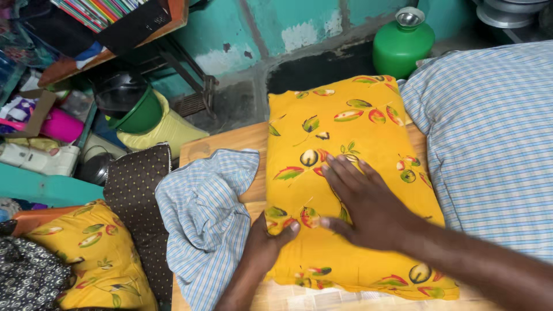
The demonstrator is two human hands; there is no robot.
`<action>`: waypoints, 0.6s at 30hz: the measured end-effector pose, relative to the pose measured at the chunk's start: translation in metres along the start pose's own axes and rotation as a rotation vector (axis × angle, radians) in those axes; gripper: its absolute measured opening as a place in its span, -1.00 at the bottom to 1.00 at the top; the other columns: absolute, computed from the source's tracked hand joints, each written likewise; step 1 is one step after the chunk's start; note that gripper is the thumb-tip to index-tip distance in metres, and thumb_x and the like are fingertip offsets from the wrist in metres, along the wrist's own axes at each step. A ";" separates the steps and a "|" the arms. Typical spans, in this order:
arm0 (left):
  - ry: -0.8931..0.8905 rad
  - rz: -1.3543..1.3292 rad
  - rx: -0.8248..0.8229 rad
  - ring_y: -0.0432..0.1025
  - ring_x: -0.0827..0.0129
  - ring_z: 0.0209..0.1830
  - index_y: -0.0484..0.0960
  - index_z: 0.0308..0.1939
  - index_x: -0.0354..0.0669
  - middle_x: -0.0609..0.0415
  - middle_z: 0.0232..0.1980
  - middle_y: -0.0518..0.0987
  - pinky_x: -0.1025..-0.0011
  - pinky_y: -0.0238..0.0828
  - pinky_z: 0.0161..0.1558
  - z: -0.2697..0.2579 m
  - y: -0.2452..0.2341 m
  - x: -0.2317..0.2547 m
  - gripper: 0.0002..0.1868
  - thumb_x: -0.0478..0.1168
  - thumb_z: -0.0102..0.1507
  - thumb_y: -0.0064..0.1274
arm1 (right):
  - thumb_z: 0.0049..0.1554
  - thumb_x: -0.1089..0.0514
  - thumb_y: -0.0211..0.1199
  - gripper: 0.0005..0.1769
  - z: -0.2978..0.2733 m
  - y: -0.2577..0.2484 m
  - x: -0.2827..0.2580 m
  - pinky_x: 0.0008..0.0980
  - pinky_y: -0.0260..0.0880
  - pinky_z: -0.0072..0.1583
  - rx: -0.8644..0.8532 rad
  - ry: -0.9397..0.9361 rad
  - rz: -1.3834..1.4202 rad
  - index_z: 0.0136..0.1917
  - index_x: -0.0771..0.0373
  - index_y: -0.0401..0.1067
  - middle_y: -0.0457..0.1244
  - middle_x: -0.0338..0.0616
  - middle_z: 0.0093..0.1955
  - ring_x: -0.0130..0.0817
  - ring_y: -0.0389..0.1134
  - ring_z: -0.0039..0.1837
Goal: The person places a yellow patterned pillowcase onto a pillow on a wooden surface by sliding the pillow inside and smoothing the fabric by hand.
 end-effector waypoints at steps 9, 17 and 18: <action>0.166 0.331 0.065 0.61 0.35 0.01 0.58 0.16 -0.19 0.04 0.02 0.74 0.37 0.52 0.04 0.017 0.019 0.116 -0.54 -0.28 0.17 0.22 | 0.14 -0.29 0.16 -0.02 0.006 0.000 0.006 0.13 -0.14 0.52 0.276 0.170 0.047 0.55 0.43 0.03 -0.02 0.37 0.58 0.23 -0.06 0.61; 0.816 1.212 0.129 0.50 -0.08 -0.19 0.56 -0.17 -0.21 -0.07 -0.23 0.61 0.02 0.36 -0.20 -0.005 0.064 0.246 -0.67 -0.09 0.16 0.30 | 0.31 -0.16 -0.10 -0.06 0.032 0.021 0.021 0.14 -0.21 0.65 0.739 0.090 0.264 0.65 0.59 -0.24 -0.19 0.49 0.68 0.37 -0.14 0.69; 0.906 1.272 0.102 0.50 -0.04 -0.24 0.56 -0.18 -0.20 -0.04 -0.27 0.60 0.03 0.34 -0.23 -0.003 0.067 0.255 -0.69 -0.12 0.14 0.29 | 0.32 -0.15 -0.10 -0.05 0.039 0.024 0.021 0.14 -0.22 0.65 0.711 0.116 0.267 0.65 0.60 -0.28 -0.20 0.50 0.68 0.38 -0.15 0.69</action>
Point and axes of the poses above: each hand's wrist, its own z-axis towards the middle knuckle, its own y-axis out of the palm, x = y × z, the point moved 1 cm from there along z, towards the middle knuckle
